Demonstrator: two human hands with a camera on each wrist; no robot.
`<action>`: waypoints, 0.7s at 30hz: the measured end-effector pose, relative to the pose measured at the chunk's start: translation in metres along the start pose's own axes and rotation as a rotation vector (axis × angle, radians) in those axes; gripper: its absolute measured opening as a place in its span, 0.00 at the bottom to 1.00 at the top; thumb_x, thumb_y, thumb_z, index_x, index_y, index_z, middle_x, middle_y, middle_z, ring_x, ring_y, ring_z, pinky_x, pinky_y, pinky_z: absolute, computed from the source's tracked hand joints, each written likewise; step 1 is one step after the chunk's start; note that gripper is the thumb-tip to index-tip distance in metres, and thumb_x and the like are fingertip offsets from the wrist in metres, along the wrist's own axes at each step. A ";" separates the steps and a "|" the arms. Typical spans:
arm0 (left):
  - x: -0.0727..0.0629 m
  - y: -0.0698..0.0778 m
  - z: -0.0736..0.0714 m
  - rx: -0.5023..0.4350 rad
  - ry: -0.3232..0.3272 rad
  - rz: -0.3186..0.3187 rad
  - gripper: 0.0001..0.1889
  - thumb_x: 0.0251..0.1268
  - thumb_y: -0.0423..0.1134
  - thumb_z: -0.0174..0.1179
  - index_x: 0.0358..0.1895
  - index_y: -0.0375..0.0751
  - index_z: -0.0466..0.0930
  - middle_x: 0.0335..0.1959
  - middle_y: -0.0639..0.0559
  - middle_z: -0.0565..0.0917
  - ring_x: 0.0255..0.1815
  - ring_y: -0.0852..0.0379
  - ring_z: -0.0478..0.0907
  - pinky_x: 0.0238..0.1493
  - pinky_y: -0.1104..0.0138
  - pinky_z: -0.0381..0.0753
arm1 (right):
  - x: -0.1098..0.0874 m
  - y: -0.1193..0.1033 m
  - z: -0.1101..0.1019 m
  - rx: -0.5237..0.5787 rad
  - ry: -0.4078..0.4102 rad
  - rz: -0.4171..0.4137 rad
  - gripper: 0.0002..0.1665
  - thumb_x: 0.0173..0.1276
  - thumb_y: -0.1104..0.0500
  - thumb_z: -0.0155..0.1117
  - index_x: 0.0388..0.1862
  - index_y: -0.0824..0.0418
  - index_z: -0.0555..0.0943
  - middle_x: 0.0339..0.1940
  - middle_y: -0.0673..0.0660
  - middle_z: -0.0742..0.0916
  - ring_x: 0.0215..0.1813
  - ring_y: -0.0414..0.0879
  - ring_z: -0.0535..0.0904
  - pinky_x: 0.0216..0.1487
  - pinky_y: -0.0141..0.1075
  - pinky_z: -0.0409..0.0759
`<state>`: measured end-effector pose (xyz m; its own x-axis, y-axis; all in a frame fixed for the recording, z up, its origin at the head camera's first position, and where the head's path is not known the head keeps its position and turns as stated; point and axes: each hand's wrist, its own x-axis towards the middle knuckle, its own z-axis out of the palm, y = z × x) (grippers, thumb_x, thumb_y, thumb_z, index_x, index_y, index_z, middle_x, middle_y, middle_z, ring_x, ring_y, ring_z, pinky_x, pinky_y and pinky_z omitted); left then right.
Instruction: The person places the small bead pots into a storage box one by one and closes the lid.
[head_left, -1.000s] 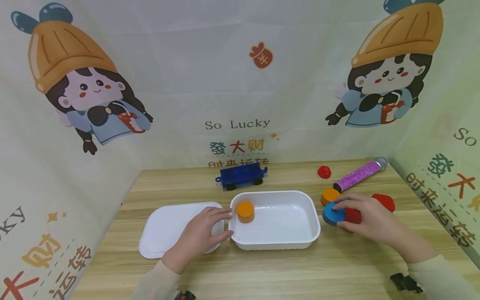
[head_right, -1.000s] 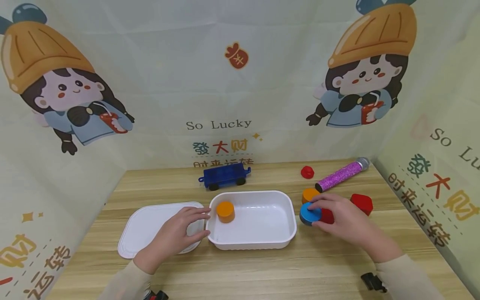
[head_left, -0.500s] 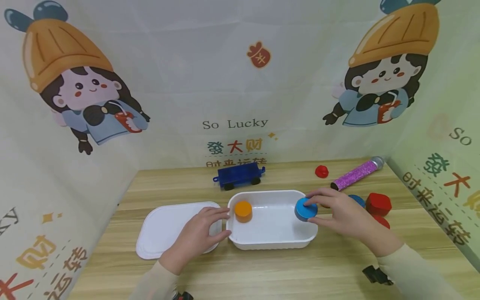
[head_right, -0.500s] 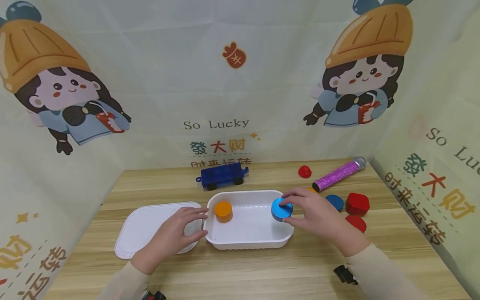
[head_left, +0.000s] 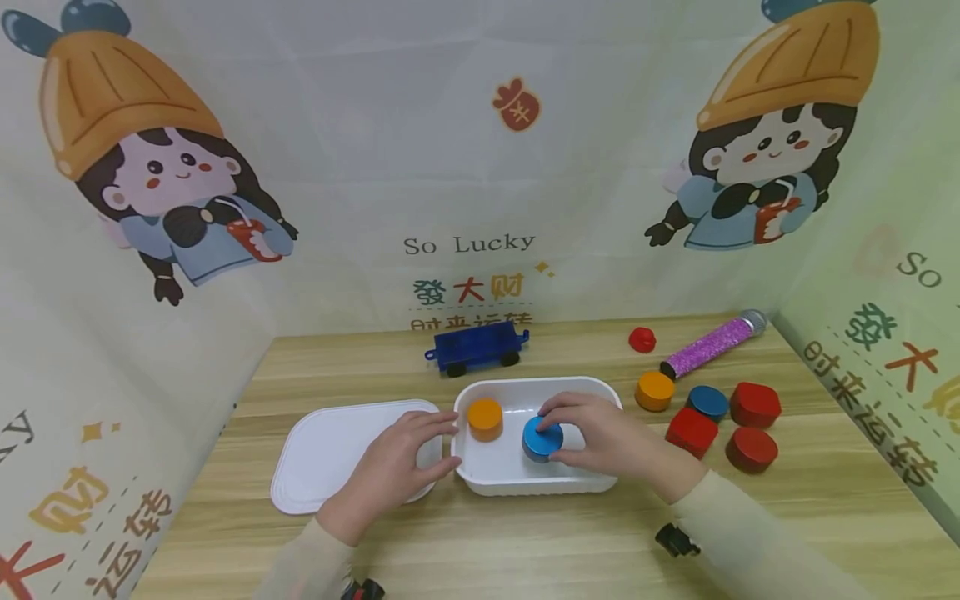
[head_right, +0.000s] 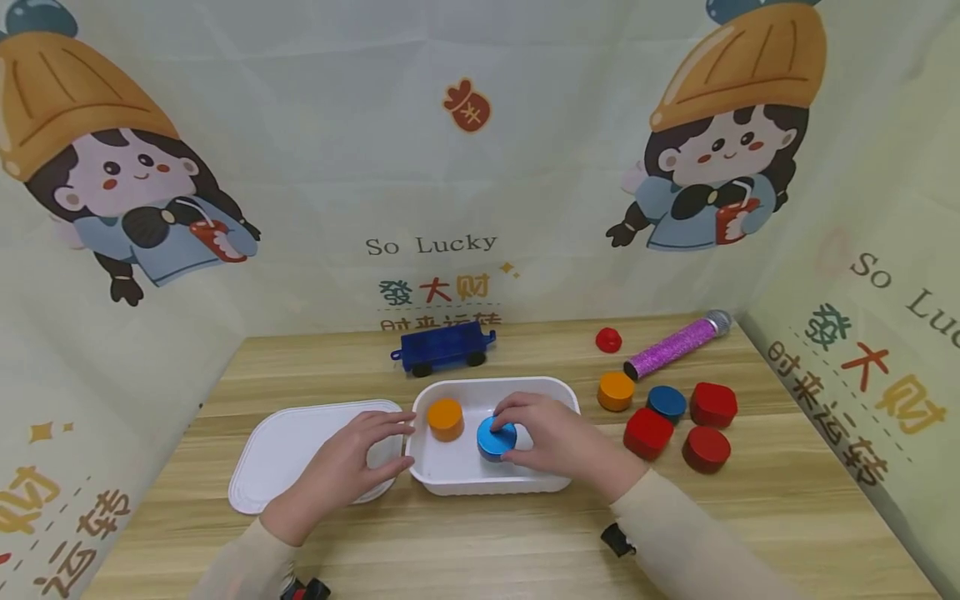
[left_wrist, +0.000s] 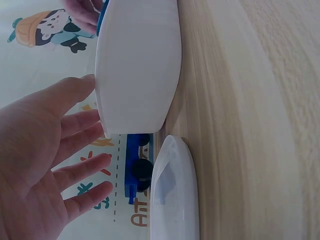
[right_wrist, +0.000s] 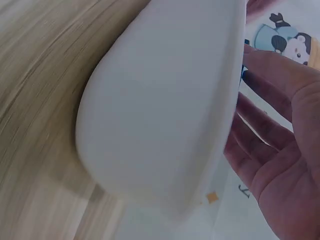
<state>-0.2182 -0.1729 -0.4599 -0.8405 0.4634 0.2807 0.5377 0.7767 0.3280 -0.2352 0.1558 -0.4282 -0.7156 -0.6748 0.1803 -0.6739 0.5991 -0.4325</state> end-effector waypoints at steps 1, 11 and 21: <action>0.000 0.000 0.000 0.002 -0.002 -0.002 0.22 0.64 0.52 0.72 0.58 0.47 0.87 0.68 0.54 0.82 0.68 0.50 0.78 0.69 0.52 0.79 | 0.004 -0.001 0.002 0.010 -0.008 -0.012 0.19 0.63 0.56 0.79 0.53 0.57 0.88 0.59 0.55 0.87 0.61 0.52 0.83 0.64 0.47 0.84; 0.000 0.000 0.000 -0.011 -0.018 -0.019 0.22 0.65 0.52 0.71 0.59 0.47 0.87 0.68 0.54 0.82 0.68 0.50 0.77 0.69 0.51 0.79 | 0.038 -0.015 0.022 0.010 -0.152 -0.016 0.20 0.62 0.54 0.80 0.54 0.55 0.89 0.59 0.51 0.88 0.63 0.47 0.83 0.70 0.44 0.80; 0.002 0.000 -0.001 0.001 -0.009 -0.002 0.23 0.65 0.53 0.71 0.59 0.47 0.87 0.67 0.53 0.82 0.68 0.50 0.77 0.68 0.51 0.79 | 0.059 -0.022 0.035 -0.014 -0.202 -0.047 0.20 0.62 0.53 0.80 0.53 0.54 0.90 0.60 0.50 0.88 0.63 0.45 0.83 0.72 0.42 0.78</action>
<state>-0.2197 -0.1728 -0.4588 -0.8423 0.4653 0.2720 0.5357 0.7784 0.3273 -0.2561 0.0870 -0.4390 -0.6330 -0.7739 0.0188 -0.7091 0.5700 -0.4150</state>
